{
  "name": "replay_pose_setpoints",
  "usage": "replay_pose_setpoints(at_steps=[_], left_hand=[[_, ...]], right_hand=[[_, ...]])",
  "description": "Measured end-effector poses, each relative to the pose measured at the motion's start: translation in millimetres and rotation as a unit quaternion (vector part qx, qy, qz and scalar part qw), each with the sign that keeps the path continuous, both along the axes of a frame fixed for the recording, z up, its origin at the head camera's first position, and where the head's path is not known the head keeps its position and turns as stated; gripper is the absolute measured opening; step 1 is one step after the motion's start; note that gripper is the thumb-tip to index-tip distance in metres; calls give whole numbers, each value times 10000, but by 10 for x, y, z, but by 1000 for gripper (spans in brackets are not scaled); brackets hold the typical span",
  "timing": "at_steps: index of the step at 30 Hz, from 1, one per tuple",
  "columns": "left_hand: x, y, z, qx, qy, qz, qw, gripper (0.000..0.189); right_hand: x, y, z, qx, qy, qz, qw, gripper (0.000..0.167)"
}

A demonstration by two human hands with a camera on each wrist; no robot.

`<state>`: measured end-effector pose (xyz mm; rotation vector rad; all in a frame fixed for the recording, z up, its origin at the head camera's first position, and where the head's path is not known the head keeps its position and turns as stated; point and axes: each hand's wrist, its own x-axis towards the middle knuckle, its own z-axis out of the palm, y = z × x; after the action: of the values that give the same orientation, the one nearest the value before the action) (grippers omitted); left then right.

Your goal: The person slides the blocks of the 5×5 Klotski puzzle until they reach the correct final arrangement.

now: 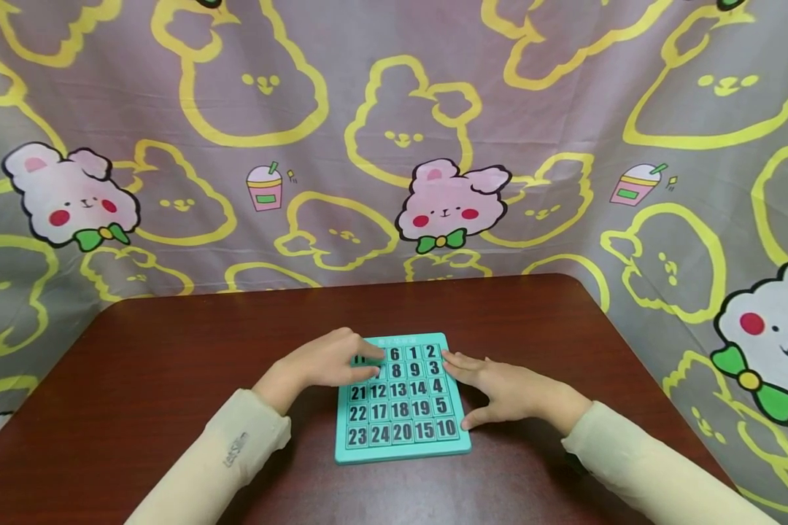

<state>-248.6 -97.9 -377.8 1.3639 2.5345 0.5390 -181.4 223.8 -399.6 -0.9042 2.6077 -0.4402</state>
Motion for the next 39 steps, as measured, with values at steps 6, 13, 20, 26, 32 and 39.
replay_pose_setpoints(at_steps=[6, 13, 20, 26, 32, 39], left_hand=[[-18, 136, 9, 14, -16, -63, 10000, 34], [-31, 267, 6, -115, -63, -189, 9997, 35], [-41, 283, -24, -206, -163, -174, 9995, 34], [-43, 216, -42, -184, -226, -29, 9996, 32], [-27, 107, -43, -174, -329, 40, 9993, 32], [5, -8, -26, -140, -330, 162, 9992, 32]], right_hand=[[-4, 1, -6, -14, 18, -7, 10000, 100], [-18, 1, -26, -10, 1, 49, 10000, 99], [-21, -1, -22, 14, 7, 36, 10000, 99], [-22, 2, -7, 42, 20, 21, 10000, 99], [-14, -1, -4, 23, 38, 25, 10000, 99], [-8, 0, -4, 37, 41, 19, 10000, 99]])
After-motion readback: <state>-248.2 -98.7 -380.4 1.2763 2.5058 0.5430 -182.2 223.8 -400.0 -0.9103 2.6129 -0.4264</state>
